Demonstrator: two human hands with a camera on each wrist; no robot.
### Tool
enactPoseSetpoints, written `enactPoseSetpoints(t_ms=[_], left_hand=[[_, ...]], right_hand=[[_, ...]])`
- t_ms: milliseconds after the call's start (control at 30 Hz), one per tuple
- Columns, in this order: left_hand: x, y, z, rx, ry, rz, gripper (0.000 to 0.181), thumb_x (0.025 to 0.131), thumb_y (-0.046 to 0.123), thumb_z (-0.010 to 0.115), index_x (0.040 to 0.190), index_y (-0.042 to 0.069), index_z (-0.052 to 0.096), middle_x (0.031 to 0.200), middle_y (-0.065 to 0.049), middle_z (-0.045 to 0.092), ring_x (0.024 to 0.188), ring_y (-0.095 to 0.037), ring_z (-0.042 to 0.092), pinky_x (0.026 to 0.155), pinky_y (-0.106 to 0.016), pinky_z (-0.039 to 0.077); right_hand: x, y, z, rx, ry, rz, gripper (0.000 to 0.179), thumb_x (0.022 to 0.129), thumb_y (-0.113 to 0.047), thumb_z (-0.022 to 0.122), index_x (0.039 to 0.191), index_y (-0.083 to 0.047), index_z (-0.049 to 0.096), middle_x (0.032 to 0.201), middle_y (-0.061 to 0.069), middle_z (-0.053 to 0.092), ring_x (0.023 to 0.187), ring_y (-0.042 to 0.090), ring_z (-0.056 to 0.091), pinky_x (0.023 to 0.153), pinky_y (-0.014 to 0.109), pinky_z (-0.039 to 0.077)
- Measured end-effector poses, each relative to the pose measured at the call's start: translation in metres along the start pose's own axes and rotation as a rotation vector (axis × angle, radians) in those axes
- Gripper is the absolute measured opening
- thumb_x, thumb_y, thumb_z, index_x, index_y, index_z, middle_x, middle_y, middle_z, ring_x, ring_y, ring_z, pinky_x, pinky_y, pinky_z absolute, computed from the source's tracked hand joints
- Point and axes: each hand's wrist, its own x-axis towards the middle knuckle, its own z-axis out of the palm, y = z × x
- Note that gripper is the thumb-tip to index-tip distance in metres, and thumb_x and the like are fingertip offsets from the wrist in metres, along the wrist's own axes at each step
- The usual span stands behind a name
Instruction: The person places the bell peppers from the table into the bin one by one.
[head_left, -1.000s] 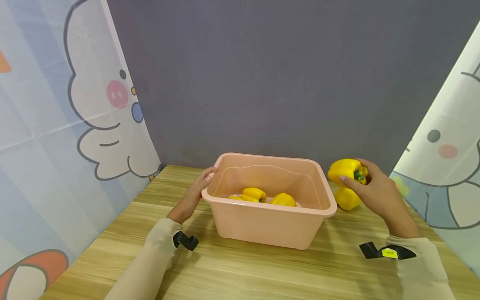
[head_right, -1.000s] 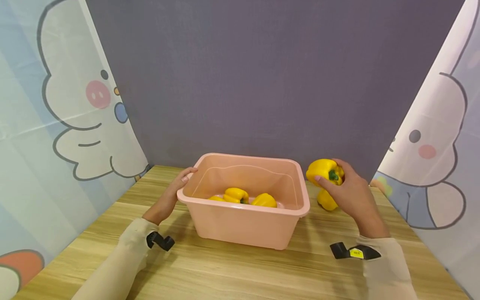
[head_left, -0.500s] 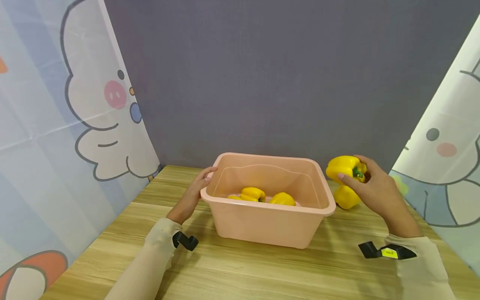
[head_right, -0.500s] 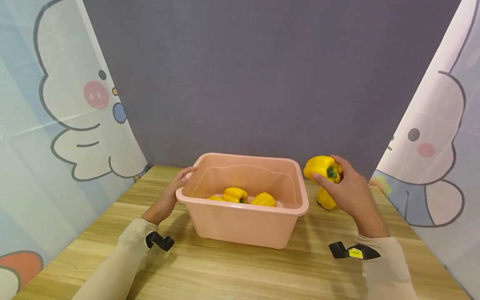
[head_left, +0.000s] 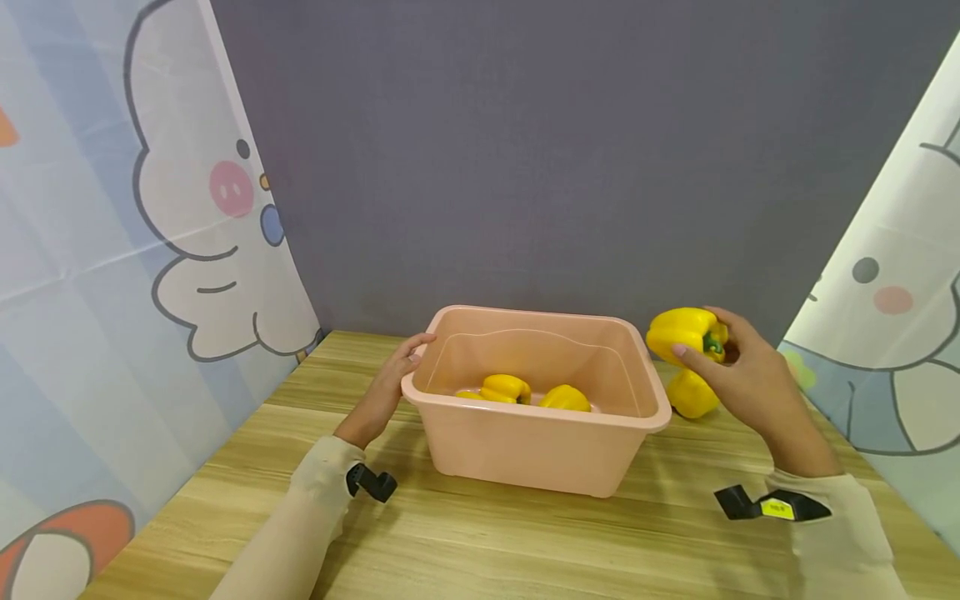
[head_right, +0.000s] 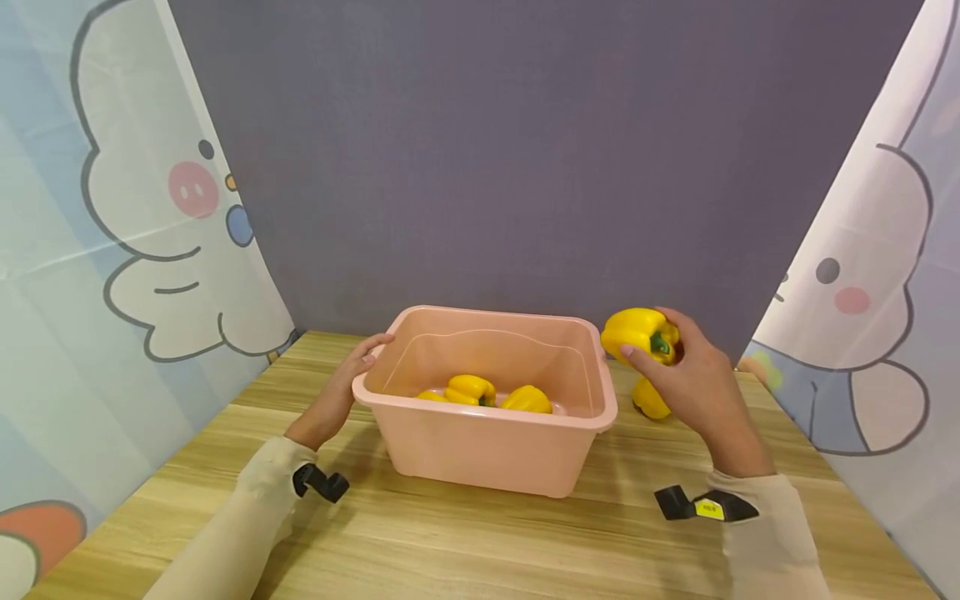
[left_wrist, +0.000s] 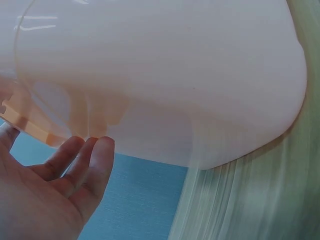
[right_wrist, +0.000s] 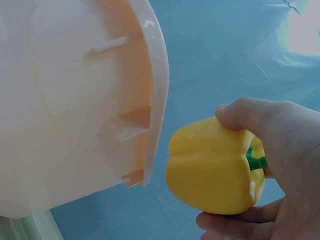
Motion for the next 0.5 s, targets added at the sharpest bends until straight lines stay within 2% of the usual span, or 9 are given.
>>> enactPoseSetpoints(t_ms=[133,267,400,500], left_hand=[[0.0004,0.0004,0.0006,0.006,-0.001,0.002,0.053,0.104,0.037,0.037,0.152,0.013,0.036,0.16,-0.009,0.028,0.14,-0.034,0.035,0.105,-0.055,0.035],[-0.0002,0.0013,0.0009,0.011,0.0,0.008,0.053,0.105,0.036,0.036,0.152,0.013,0.036,0.16,-0.009,0.027,0.14,-0.034,0.035,0.105,-0.054,0.035],[-0.0004,0.0011,0.0008,0.014,0.0,0.014,0.052,0.105,0.035,0.035,0.152,0.013,0.036,0.16,-0.009,0.027,0.14,-0.034,0.035,0.105,-0.055,0.035],[-0.0007,0.0009,0.0009,0.017,0.001,0.012,0.052,0.105,0.036,0.035,0.152,0.014,0.036,0.16,-0.008,0.026,0.141,-0.034,0.034,0.106,-0.056,0.033]], right_hand=[[-0.0013,-0.0012,0.0004,0.028,0.007,-0.001,0.088,0.094,-0.055,0.063,0.159,-0.01,0.025,0.123,0.028,0.053,0.095,0.038,0.052,0.065,0.034,0.046],[-0.002,-0.0022,0.0001,0.094,-0.009,-0.014,0.085,0.095,-0.051,0.063,0.159,-0.01,0.024,0.129,0.03,0.052,0.1,0.037,0.055,0.065,0.028,0.049],[-0.0023,-0.0027,0.0008,0.2,-0.04,-0.034,0.08,0.099,-0.044,0.061,0.159,-0.011,0.022,0.137,0.03,0.05,0.099,0.017,0.06,0.067,0.02,0.052],[-0.003,-0.0028,0.0025,0.248,-0.053,-0.052,0.077,0.1,-0.04,0.061,0.16,-0.012,0.021,0.139,0.03,0.048,0.093,0.001,0.057,0.068,0.02,0.052]])
